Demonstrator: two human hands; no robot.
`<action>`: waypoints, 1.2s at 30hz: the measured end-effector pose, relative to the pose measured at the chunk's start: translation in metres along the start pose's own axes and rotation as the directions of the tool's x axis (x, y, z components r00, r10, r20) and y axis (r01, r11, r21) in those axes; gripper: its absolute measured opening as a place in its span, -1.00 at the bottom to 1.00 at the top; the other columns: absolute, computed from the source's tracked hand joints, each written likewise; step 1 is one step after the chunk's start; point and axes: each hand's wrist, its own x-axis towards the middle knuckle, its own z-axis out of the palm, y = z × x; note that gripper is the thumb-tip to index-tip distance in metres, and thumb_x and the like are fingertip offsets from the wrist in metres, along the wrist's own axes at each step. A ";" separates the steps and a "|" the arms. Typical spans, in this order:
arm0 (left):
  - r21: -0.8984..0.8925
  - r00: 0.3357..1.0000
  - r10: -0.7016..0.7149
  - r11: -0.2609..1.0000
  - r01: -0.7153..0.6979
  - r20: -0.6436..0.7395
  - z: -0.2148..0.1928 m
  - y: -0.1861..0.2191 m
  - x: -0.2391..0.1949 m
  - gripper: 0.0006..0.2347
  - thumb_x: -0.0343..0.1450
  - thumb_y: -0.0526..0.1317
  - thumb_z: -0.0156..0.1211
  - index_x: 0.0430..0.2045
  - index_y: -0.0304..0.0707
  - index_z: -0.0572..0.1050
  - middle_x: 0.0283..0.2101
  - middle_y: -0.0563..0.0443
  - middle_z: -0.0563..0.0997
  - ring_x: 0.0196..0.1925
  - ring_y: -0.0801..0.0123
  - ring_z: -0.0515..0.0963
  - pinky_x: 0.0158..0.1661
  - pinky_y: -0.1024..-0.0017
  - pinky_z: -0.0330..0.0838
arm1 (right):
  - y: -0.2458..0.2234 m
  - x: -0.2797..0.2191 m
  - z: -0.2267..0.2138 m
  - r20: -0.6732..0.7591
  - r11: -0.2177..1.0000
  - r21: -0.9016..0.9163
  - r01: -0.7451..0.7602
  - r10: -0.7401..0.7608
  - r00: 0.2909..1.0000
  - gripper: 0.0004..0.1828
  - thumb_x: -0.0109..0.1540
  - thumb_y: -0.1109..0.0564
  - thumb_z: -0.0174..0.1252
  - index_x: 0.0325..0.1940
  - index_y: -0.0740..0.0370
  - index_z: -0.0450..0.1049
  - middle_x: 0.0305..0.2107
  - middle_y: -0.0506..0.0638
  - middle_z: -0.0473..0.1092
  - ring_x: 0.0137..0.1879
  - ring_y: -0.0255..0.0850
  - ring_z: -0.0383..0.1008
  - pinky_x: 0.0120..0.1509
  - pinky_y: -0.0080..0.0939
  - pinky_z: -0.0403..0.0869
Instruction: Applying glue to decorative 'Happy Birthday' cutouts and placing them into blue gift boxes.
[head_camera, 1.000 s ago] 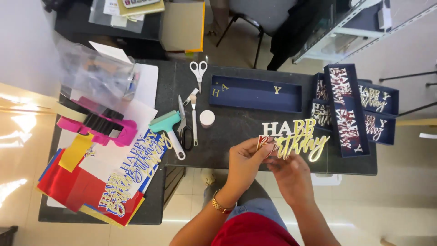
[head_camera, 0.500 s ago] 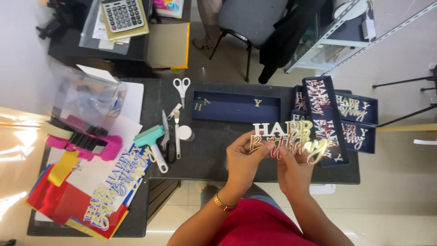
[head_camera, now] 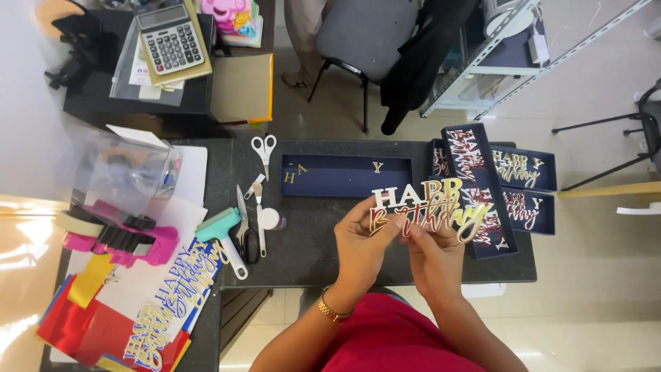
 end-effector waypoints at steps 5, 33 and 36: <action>0.029 1.000 0.020 0.999 -0.021 0.022 -0.010 0.010 0.010 -0.54 0.24 -0.43 0.49 0.04 -0.55 0.53 -0.36 -0.30 0.73 -0.32 0.31 0.73 -0.29 0.42 0.67 | -0.043 -0.005 0.055 0.046 0.993 0.120 0.013 -0.019 0.999 -0.85 0.25 0.33 0.20 -0.10 0.28 0.54 -0.16 0.18 0.55 -0.07 0.05 0.62 0.01 0.06 0.61; -0.125 1.000 0.017 0.992 -0.020 -0.025 0.006 0.023 0.002 -0.22 0.16 -0.53 0.49 0.34 -0.44 0.25 -0.24 -0.42 0.68 -0.26 0.20 0.76 -0.21 0.41 0.72 | -0.009 0.009 0.011 -0.063 0.985 0.115 0.126 -0.119 0.991 -0.94 0.28 0.37 0.17 -0.28 0.34 0.51 -0.33 0.22 0.50 -0.20 0.02 0.59 0.02 -0.07 0.56; -0.122 1.000 0.019 0.992 -0.022 -0.019 0.006 0.022 0.002 -0.22 0.16 -0.53 0.48 0.34 -0.45 0.23 -0.23 -0.42 0.67 -0.25 0.18 0.76 -0.20 0.39 0.73 | -0.036 0.004 0.035 -0.014 0.988 0.117 0.103 -0.102 0.995 -0.97 0.25 0.33 0.21 -0.24 0.32 0.54 -0.26 0.20 0.51 -0.16 0.02 0.60 0.00 -0.03 0.58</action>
